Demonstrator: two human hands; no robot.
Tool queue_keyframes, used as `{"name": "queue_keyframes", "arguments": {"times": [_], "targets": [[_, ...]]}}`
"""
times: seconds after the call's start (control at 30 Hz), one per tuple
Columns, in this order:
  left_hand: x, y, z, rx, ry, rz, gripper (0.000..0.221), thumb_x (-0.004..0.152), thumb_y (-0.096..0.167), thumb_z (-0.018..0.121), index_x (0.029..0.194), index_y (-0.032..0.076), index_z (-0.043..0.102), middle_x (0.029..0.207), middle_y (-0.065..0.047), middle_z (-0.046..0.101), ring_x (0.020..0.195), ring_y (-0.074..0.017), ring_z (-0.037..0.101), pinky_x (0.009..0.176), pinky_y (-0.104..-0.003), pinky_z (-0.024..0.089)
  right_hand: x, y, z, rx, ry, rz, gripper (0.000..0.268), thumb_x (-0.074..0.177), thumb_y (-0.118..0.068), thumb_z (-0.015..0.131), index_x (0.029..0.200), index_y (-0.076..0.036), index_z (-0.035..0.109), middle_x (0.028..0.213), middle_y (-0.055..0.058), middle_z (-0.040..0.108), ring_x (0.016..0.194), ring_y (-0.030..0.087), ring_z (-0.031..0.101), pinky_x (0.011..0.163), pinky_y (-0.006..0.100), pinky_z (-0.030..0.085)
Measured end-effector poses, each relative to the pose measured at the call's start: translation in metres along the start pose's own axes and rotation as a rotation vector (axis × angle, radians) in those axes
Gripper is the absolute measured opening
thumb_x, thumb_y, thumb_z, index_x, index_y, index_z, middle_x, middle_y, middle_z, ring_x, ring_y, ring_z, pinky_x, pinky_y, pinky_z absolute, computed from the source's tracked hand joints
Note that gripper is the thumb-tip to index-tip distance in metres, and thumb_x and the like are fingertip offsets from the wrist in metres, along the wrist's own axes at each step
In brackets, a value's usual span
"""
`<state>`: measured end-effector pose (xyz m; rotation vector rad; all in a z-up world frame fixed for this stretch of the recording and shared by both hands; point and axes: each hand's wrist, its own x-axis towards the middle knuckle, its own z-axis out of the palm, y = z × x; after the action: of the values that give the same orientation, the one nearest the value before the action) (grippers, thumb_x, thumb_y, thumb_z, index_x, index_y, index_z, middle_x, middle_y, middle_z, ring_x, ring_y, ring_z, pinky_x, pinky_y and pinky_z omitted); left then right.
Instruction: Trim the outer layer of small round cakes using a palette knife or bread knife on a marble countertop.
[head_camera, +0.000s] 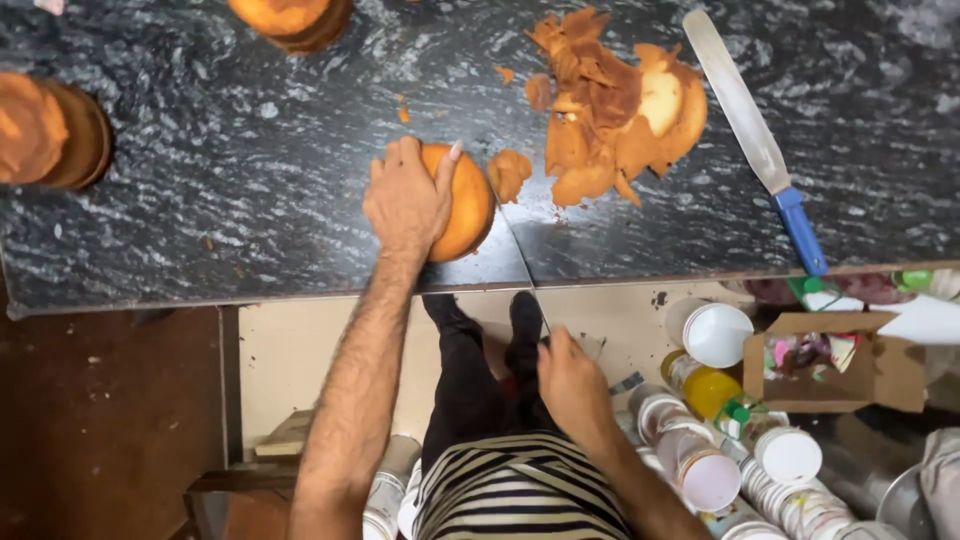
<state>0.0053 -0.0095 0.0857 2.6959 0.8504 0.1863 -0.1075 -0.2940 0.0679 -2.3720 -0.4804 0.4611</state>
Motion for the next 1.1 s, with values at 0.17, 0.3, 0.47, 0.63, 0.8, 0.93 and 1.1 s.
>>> {"name": "queue_keyframes", "arguments": {"times": [0.17,0.3,0.47,0.63,0.8,0.93,1.1], "targets": [[-0.004,-0.007,0.002,-0.034,0.193,-0.070,0.058,0.097,0.060,0.064,0.111,0.004,0.063,0.113,-0.019,0.064,0.099,-0.0413,0.059,0.080,-0.054,0.050,-0.002,-0.019,-0.019,-0.044,-0.019,0.043,0.024,0.096,-0.021,0.061,0.107,-0.001,0.054,0.087,0.025,0.069,0.078,0.049,0.067,0.065,0.057,0.052],[-0.003,-0.010,-0.006,-0.098,0.059,0.311,0.054,0.100,0.057,0.063,0.119,0.006,0.065,0.111,-0.015,0.066,0.103,-0.0377,0.062,0.085,-0.053,0.051,0.055,-0.036,-0.004,-0.032,0.007,0.000,0.031,0.094,-0.018,0.062,0.117,0.001,0.053,0.093,0.028,0.069,0.076,0.051,0.066,0.064,0.059,0.052],[-0.006,0.001,-0.002,0.008,0.015,0.141,0.055,0.099,0.059,0.061,0.111,0.005,0.064,0.106,-0.016,0.064,0.101,-0.0380,0.062,0.082,-0.053,0.051,0.031,-0.020,0.002,-0.015,-0.049,0.049,0.022,0.099,-0.019,0.059,0.107,0.000,0.051,0.093,0.027,0.069,0.079,0.050,0.065,0.066,0.058,0.052],[-0.014,-0.005,0.010,0.017,0.112,-0.190,0.056,0.101,0.060,0.059,0.108,0.005,0.063,0.109,-0.016,0.064,0.104,-0.0390,0.061,0.084,-0.053,0.051,-0.013,-0.009,-0.012,-0.021,-0.101,0.061,0.024,0.097,-0.019,0.059,0.109,0.000,0.051,0.090,0.027,0.068,0.078,0.049,0.066,0.065,0.058,0.052],[-0.009,-0.012,-0.002,0.027,0.379,0.208,0.058,0.102,0.059,0.057,0.120,0.004,0.062,0.119,-0.012,0.062,0.112,-0.0360,0.060,0.087,-0.055,0.049,0.039,-0.034,-0.007,0.040,0.060,-0.079,0.025,0.096,-0.017,0.061,0.112,0.002,0.053,0.092,0.027,0.069,0.080,0.049,0.066,0.067,0.057,0.053],[-0.007,-0.002,-0.004,0.081,-0.001,0.234,0.053,0.099,0.059,0.059,0.115,0.008,0.065,0.111,-0.013,0.063,0.103,-0.0367,0.060,0.079,-0.056,0.050,0.057,-0.037,0.002,-0.071,-0.083,0.086,0.023,0.100,-0.020,0.061,0.108,0.001,0.053,0.091,0.027,0.068,0.079,0.051,0.065,0.069,0.058,0.053],[-0.013,-0.002,0.005,0.067,0.038,-0.100,0.055,0.100,0.061,0.058,0.114,0.008,0.064,0.113,-0.014,0.062,0.105,-0.0370,0.059,0.078,-0.056,0.051,-0.011,-0.002,-0.004,0.065,-0.008,-0.053,0.027,0.094,-0.014,0.061,0.112,0.003,0.052,0.092,0.030,0.067,0.079,0.050,0.066,0.065,0.056,0.053]]}}
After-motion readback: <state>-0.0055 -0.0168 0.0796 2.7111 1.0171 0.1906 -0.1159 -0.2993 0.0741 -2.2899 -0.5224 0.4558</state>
